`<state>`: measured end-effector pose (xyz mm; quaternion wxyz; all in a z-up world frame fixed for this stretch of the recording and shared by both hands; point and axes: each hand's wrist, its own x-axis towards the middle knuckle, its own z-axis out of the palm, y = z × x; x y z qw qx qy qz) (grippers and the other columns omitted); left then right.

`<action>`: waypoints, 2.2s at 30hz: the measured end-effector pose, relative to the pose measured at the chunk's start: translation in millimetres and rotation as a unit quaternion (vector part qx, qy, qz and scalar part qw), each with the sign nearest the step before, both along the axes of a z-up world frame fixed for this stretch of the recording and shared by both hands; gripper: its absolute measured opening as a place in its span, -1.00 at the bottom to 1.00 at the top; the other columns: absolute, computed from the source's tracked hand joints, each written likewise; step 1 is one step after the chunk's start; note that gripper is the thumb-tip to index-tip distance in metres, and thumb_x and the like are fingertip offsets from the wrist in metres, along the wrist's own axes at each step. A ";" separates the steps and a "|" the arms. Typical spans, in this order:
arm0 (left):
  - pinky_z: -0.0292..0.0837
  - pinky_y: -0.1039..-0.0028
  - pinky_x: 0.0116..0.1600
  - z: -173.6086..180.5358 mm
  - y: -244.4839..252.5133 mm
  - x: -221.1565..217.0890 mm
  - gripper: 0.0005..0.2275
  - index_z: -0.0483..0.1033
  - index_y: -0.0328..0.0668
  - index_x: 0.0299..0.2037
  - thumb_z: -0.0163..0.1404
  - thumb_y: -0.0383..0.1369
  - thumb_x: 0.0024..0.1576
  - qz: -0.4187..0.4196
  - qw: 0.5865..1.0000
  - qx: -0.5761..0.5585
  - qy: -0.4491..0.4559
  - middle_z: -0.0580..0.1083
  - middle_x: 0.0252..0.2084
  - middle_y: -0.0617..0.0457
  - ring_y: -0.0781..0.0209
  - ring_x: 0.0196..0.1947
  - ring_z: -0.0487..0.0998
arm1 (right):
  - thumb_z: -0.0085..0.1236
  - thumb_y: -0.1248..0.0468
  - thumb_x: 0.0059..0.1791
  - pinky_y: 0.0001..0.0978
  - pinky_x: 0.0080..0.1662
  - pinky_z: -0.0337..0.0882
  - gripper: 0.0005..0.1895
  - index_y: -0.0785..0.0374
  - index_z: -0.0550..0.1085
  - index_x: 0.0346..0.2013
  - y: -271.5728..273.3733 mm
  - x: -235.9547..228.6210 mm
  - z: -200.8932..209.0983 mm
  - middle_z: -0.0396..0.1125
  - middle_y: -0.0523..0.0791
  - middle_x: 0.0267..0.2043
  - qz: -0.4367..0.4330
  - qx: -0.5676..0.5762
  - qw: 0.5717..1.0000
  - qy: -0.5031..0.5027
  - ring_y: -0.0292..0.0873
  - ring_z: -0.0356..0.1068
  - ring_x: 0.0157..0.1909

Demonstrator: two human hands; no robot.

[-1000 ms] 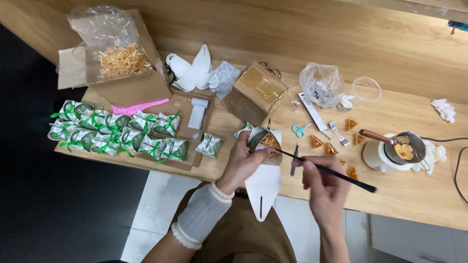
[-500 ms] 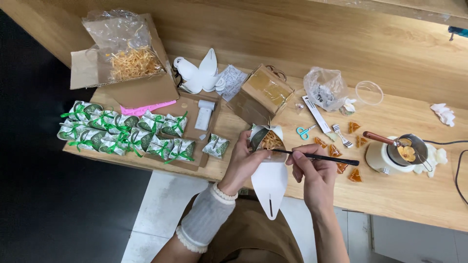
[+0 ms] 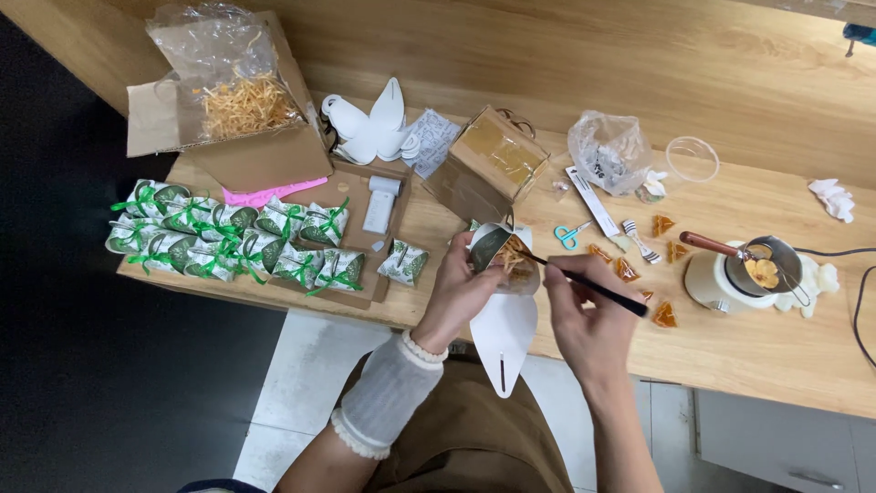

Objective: Preparing small gift packages by melting wax, adding decorations, and folding paper containers.

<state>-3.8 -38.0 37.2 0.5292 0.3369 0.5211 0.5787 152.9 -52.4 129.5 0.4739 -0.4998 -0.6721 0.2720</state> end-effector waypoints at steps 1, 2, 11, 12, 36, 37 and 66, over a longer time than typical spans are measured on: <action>0.52 0.54 -0.09 4.3 0.3 1.5 -0.56 0.29 -0.32 0.13 0.08 -0.58 0.02 0.000 0.999 -0.012 0.046 0.52 -0.10 0.00 0.36 -0.16 0.57 | 0.22 0.41 0.00 -0.51 -0.45 0.25 -0.94 0.39 0.56 -0.28 4.6 -6.3 -0.5 0.39 -0.11 -0.52 -0.010 -0.026 0.998 -0.057 -0.33 0.23 -0.50; 0.52 0.54 -0.09 4.9 -0.3 1.8 -0.56 0.29 -0.32 0.13 0.08 -0.58 0.02 -0.001 0.999 -0.012 0.046 0.52 -0.10 0.00 0.36 -0.16 0.57 | 0.22 0.41 0.00 -0.51 -0.45 0.25 -0.94 0.39 0.56 -0.28 8.8 -1.8 -9.3 0.39 -0.11 -0.52 -0.011 -0.027 0.998 -0.057 -0.33 0.23 -0.50; 0.57 0.50 -0.10 31.6 -7.6 -25.6 -0.46 0.22 -0.35 0.19 0.12 -0.60 -0.03 -0.132 0.970 -0.011 -0.204 0.49 -0.05 -0.09 0.22 -0.13 0.61 | 0.16 0.44 0.00 -0.54 -0.41 0.18 -0.97 0.37 0.53 -0.29 16.0 26.5 -33.1 0.40 -0.13 -0.46 0.083 -0.188 0.950 0.235 -0.39 0.20 -0.50; 0.60 0.47 -0.05 35.7 -8.1 -26.0 -0.44 0.18 -0.34 0.19 0.14 -0.60 -0.03 -0.135 0.967 -0.042 -0.212 0.47 -0.04 -0.10 0.18 -0.11 0.63 | 0.16 0.45 0.00 -0.54 -0.40 0.18 -0.96 0.39 0.53 -0.28 13.1 28.6 -35.5 0.40 -0.13 -0.45 0.082 -0.179 0.956 0.216 -0.37 0.21 -0.48; 0.53 0.52 -0.17 26.4 -3.4 4.5 -0.50 0.25 -0.44 0.19 0.07 -0.54 0.01 -0.006 0.995 0.002 0.095 0.56 -0.15 -0.09 0.32 -0.23 0.60 | 0.19 0.45 0.03 -0.55 -0.35 0.28 -0.96 0.36 0.47 -0.28 0.9 10.3 -8.0 0.42 -0.12 -0.42 0.042 -0.041 0.997 0.056 -0.38 0.27 -0.43; 0.54 0.52 -0.16 25.9 -3.5 4.0 -0.49 0.26 -0.44 0.19 0.09 -0.55 0.00 -0.002 0.993 0.001 0.118 0.55 -0.14 -0.07 0.34 -0.21 0.60 | 0.15 0.47 0.04 -0.57 -0.29 0.30 -0.97 0.35 0.46 -0.25 3.6 11.6 -15.9 0.43 -0.13 -0.36 0.070 -0.100 0.979 0.162 -0.40 0.29 -0.37; 0.53 0.48 -0.28 21.4 -9.7 4.3 -0.51 0.40 -0.41 0.06 0.20 -0.33 -0.06 -0.040 0.987 0.008 0.154 0.52 -0.20 -0.01 0.28 -0.30 0.59 | 0.32 0.37 -0.08 -0.26 -0.27 0.41 -0.86 0.20 0.63 -0.23 26.9 2.9 33.1 0.50 -0.02 -0.33 0.110 0.163 0.949 -0.248 -0.07 0.45 -0.37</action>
